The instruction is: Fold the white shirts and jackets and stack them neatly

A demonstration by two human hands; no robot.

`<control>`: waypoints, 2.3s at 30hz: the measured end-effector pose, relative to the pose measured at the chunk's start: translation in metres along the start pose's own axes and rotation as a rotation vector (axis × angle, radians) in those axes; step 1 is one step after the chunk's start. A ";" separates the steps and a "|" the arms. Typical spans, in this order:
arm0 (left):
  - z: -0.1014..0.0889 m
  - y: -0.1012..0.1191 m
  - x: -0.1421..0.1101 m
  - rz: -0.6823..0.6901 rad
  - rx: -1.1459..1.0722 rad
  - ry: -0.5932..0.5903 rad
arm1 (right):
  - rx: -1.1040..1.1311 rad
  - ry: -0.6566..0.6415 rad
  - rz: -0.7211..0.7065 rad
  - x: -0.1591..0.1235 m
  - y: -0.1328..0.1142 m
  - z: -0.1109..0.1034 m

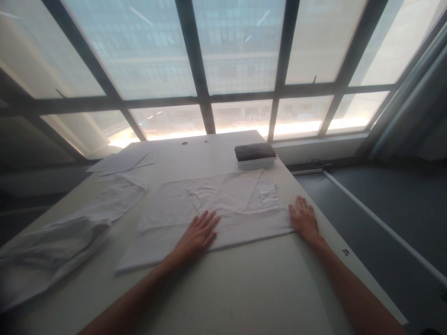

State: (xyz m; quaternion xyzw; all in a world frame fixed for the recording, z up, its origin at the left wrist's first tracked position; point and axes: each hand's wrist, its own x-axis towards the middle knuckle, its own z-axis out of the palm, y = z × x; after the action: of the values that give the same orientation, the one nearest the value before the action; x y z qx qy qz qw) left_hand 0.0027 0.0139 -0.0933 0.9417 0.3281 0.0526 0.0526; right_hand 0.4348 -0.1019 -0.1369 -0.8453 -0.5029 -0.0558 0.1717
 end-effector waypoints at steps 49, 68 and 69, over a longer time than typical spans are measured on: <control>-0.012 -0.139 -0.094 -0.667 0.196 0.185 | -0.042 -0.086 -0.307 -0.058 -0.048 -0.019; -0.041 -0.254 0.067 -0.508 -0.051 0.064 | 0.138 -0.176 -0.393 0.183 -0.089 0.024; -0.045 -0.259 0.068 -0.509 -0.056 0.067 | 0.139 -0.198 -0.387 0.187 -0.089 0.026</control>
State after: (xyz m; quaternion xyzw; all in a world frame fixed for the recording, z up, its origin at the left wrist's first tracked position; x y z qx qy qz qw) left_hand -0.1089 0.2609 -0.0786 0.8246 0.5546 0.0780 0.0792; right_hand 0.4472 0.1012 -0.0900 -0.7204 -0.6729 0.0300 0.1653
